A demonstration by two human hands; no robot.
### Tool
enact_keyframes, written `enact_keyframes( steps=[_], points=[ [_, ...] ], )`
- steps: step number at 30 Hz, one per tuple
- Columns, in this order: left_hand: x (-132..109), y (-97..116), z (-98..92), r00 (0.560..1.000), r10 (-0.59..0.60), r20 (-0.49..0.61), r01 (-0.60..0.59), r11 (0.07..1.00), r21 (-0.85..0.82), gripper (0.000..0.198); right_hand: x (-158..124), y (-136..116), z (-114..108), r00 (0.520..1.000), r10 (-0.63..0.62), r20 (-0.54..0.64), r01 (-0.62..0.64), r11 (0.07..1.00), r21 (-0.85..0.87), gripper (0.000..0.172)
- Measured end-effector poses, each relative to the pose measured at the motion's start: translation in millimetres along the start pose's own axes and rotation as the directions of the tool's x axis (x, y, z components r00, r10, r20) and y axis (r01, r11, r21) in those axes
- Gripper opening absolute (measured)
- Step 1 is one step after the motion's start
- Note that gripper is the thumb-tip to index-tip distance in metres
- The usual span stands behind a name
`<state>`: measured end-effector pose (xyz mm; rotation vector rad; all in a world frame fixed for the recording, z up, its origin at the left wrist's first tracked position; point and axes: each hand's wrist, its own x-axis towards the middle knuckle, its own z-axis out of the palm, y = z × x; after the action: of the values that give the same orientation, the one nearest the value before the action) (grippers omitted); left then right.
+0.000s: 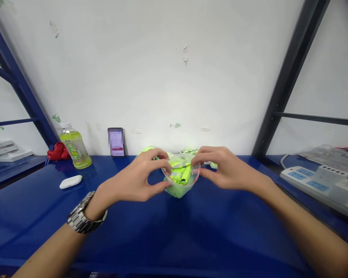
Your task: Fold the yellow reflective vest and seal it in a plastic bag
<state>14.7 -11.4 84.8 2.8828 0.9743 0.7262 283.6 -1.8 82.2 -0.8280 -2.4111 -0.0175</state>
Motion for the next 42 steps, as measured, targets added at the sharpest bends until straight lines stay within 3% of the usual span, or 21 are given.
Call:
enact_keyframes(
  steps=[4, 9, 16, 23, 28, 36, 42],
  points=[
    [6.0, -12.1, -10.7, 0.999, 0.006, 0.039, -0.005, 1.000, -0.011, 0.031, -6.4, 0.7, -11.5, 1.000, -0.021, 0.010, 0.020, 0.996, 0.084, 0.017],
    [16.7, -16.7, -11.1, 0.999, 0.038, -0.009, -0.039, 0.993, -0.108, 0.016, -2.9, 0.9, -15.5, 1.000, -0.025, 0.015, 0.021, 0.979, 0.204, 0.022],
    [32.5, -27.0, -10.9, 1.000, -0.004, -0.020, 0.000, 0.983, -0.181, 0.020, -3.6, 22.7, -19.9, 0.996, 0.045, -0.079, -0.042, 0.998, 0.038, 0.024],
    [38.2, -20.7, -2.8, 1.000, -0.031, -0.005, 0.028, 0.963, -0.268, 0.021, -7.3, 19.8, -11.3, 0.983, 0.167, -0.080, -0.139, 0.950, 0.281, 0.026],
    [42.7, -14.2, -7.3, 1.000, 0.003, -0.028, -0.008, 0.979, -0.204, 0.023, -3.2, 14.1, -15.2, 0.996, 0.057, -0.065, -0.046, 0.986, 0.160, 0.019],
    [39.3, -7.9, -14.5, 0.999, 0.011, -0.043, -0.015, 0.994, -0.109, 0.020, -6.3, 19.0, -27.3, 0.997, 0.083, 0.003, -0.083, 0.996, -0.029, 0.018],
    [40.2, -16.8, -11.2, 0.994, 0.078, -0.076, -0.074, 0.996, 0.057, 0.017, -7.0, 24.1, -25.3, 0.999, -0.024, -0.028, 0.020, 0.994, -0.110, 0.020]
  ],
)
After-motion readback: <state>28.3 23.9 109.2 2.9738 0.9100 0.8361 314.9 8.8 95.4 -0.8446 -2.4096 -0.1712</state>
